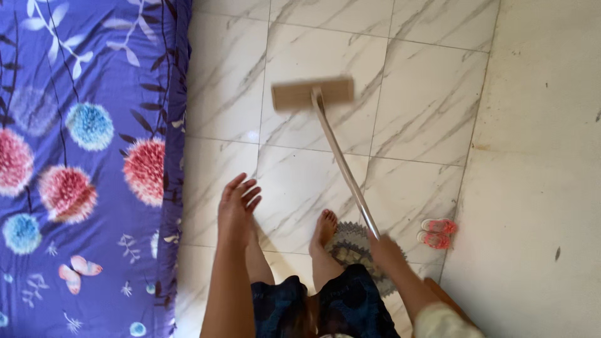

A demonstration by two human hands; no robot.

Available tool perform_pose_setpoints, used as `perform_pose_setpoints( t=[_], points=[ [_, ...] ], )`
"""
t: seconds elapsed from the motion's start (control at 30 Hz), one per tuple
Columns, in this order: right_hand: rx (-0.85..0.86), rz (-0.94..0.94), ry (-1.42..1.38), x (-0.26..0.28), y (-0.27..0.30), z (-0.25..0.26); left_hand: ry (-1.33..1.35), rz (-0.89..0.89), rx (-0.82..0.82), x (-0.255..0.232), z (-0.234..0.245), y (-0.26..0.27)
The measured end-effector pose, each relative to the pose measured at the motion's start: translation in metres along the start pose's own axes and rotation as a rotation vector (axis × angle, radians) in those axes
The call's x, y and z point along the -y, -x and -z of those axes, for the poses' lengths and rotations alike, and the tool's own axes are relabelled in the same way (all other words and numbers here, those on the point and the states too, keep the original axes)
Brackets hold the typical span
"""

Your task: The person sweeps the floor in a small room using a broom, moving items like a water jug and a fan base to reach different areas.

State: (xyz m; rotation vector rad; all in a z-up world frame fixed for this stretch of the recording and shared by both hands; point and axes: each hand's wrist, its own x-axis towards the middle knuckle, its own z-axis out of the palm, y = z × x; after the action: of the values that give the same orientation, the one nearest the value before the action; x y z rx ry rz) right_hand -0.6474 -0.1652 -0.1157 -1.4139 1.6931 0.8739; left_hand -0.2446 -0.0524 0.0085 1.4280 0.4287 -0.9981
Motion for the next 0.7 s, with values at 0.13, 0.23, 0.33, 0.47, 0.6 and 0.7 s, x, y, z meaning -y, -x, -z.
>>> perform_pose_setpoints(
  t=[0.13, 0.23, 0.33, 0.47, 0.6, 0.7],
  points=[
    [0.040, 0.060, 0.018, 0.148, -0.035, 0.064, -0.075, 0.064, -0.049, 0.010, -0.024, 0.025],
    [-0.016, 0.165, -0.090, 0.229, -0.033, 0.100, -0.066, 0.027, -0.033, 0.016, -0.025, 0.031],
    [0.004, 0.288, -0.151, 0.237, -0.011, 0.094, -0.101, 0.004, -0.039, 0.014, -0.014, 0.032],
    [-0.103, 0.432, 0.010, 0.192, 0.018, 0.058, -0.160, 0.018, -0.071, 0.027, -0.010, 0.019],
    [0.153, 0.285, -0.452, 0.186, 0.057, 0.009, -0.303, 0.011, 0.176, 0.062, -0.009, -0.006],
    [0.053, 0.682, -0.646, 0.218, 0.080, -0.004, -0.328, 0.348, 0.196, 0.078, -0.025, -0.019]
  ],
)
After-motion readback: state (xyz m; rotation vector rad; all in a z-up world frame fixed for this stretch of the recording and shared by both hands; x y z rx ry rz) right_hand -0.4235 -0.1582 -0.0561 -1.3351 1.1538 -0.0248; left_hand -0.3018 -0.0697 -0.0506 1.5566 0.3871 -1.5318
